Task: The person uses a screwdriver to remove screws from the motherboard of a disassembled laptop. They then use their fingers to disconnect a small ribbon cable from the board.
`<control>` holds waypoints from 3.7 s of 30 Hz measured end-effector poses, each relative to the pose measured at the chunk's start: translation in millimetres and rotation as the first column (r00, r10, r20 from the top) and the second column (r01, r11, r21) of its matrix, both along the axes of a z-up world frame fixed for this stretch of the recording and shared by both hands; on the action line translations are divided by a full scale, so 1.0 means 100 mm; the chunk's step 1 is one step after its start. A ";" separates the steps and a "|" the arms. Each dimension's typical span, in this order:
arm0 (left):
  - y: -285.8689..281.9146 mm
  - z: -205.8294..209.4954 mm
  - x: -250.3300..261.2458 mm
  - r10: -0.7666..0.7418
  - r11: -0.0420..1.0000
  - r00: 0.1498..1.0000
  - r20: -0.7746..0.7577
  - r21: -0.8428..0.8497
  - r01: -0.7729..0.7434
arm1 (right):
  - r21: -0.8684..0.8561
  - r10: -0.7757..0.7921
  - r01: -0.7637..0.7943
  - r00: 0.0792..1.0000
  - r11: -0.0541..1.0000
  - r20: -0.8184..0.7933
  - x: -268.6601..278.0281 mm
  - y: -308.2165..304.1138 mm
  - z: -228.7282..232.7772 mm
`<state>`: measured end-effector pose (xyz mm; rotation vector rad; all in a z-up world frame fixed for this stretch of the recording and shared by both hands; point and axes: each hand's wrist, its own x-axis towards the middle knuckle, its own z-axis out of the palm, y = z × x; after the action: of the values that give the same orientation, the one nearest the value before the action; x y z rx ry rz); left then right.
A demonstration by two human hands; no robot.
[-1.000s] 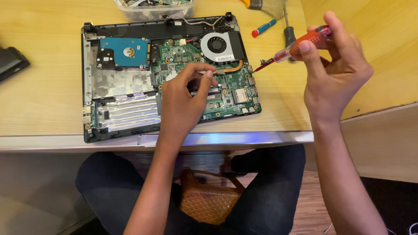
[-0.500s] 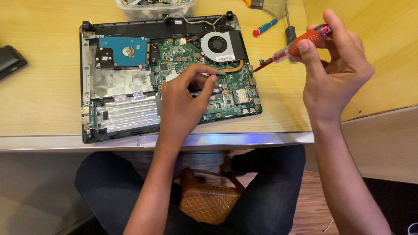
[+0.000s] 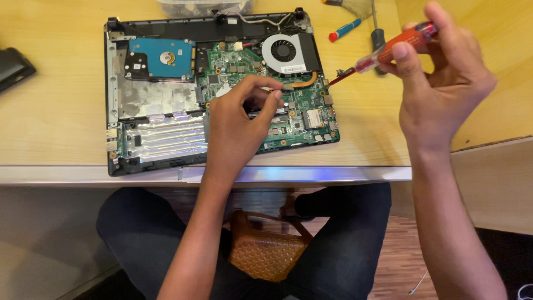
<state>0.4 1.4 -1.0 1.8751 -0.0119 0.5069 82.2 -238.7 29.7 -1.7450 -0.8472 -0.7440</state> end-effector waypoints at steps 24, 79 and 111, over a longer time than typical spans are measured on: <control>-0.01 -0.04 0.00 -0.004 1.000 1.000 0.022 0.003 0.003 | -0.173 -0.015 0.018 1.000 0.985 0.019 -0.08 -0.04 0.12; -0.38 0.34 0.83 -0.471 0.871 0.879 0.068 0.195 0.452 | -0.929 -0.533 -0.099 0.795 0.356 -0.289 0.07 0.61 1.27; -0.44 0.23 0.70 -0.415 0.908 0.896 0.157 0.126 0.399 | -0.930 -0.290 -0.161 0.920 0.330 -0.262 0.15 0.49 1.19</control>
<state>70.9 -42.8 22.1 1.8411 -0.5486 0.3855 97.0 -190.0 149.2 -2.8820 -1.0042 0.2428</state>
